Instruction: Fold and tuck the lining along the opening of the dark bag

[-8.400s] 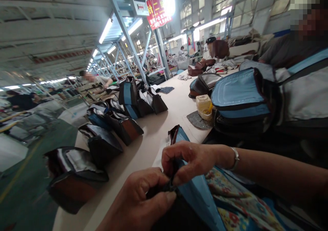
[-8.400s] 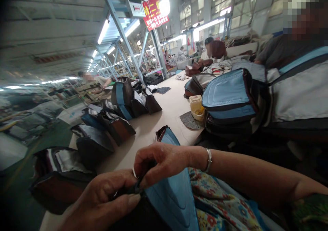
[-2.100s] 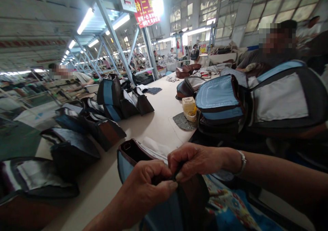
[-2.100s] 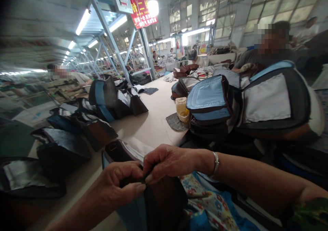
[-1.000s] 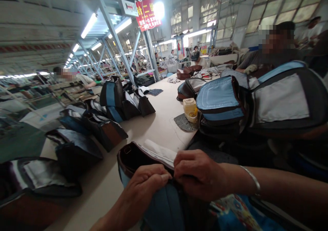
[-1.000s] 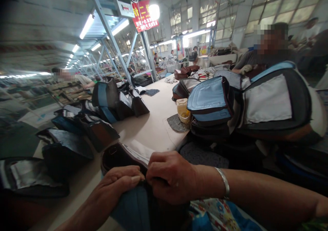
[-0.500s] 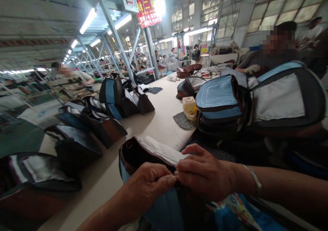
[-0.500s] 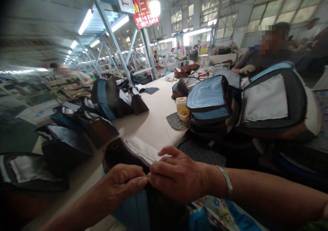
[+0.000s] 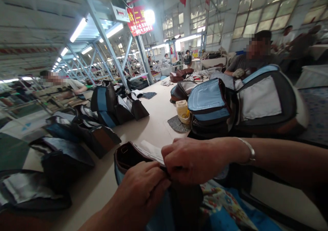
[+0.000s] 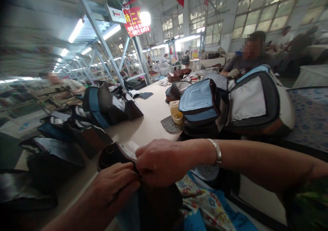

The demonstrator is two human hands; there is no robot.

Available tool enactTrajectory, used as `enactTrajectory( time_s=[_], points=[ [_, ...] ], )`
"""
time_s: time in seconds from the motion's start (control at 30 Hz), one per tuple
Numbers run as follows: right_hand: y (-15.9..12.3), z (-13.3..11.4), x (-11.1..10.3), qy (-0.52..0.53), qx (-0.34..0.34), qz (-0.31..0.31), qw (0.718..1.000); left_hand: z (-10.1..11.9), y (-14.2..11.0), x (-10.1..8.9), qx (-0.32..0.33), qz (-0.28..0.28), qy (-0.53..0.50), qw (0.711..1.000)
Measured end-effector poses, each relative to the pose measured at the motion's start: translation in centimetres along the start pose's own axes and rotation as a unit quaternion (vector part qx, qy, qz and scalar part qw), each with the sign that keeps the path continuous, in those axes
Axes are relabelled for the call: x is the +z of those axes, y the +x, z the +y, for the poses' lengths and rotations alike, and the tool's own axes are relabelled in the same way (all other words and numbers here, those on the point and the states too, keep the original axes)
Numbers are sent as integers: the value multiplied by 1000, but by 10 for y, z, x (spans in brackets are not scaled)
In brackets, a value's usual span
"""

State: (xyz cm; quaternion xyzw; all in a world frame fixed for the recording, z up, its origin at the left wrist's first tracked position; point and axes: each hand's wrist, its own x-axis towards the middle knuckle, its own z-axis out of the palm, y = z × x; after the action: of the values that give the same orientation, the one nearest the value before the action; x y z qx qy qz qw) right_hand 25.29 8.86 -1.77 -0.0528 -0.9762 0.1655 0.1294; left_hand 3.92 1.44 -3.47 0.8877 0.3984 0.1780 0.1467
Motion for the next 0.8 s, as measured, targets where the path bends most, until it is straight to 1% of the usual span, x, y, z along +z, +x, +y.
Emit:
enactTrajectory(
  time_s=[0.03,0.07,0.1,0.13,0.17,0.2,0.27,0.3,0.37,0.43,0.47,0.53,0.6,0.63,0.7,0.8],
  points=[
    [4,-6,-3,-62,5,14,998,-2,0,-7,8,2,12,1000],
    [8,-10,-7,-103,13,32,994,-3,0,-14,15,4,19,1000],
    [12,-13,-12,-105,15,47,993,-3,0,-23,23,5,18,1000],
    [16,-14,-18,-65,8,58,996,-4,-1,-31,28,8,13,999],
    [20,-11,-24,6,-7,65,998,-4,-3,-38,28,12,4,1000],
    [24,-5,-28,93,-28,59,994,-5,-7,-44,23,17,-9,1000],
    [31,14,-31,250,-67,13,966,-9,-16,-52,0,32,-39,999],
    [35,25,-28,301,-68,-14,951,-13,-21,-54,-16,35,-54,998],
    [41,47,-14,357,-38,-58,932,-21,-33,-56,-54,30,-78,995],
    [45,62,5,394,-15,-62,917,-29,-42,-61,-91,21,-84,992],
    [47,66,14,405,-12,-48,913,-31,-46,-65,-105,13,-86,991],
    [49,66,26,408,-13,-1,913,-33,-51,-75,-123,-9,-105,987],
    [50,58,31,391,-16,39,919,-28,-52,-85,-135,-39,-141,980],
    [51,53,31,382,-16,49,923,-24,-51,-88,-145,-50,-155,976],
    [52,43,29,372,-12,59,926,-14,-47,-89,-167,-53,-158,972],
    [55,33,28,357,-8,72,931,-1,-36,-80,-187,-35,-119,975]
  ],
)
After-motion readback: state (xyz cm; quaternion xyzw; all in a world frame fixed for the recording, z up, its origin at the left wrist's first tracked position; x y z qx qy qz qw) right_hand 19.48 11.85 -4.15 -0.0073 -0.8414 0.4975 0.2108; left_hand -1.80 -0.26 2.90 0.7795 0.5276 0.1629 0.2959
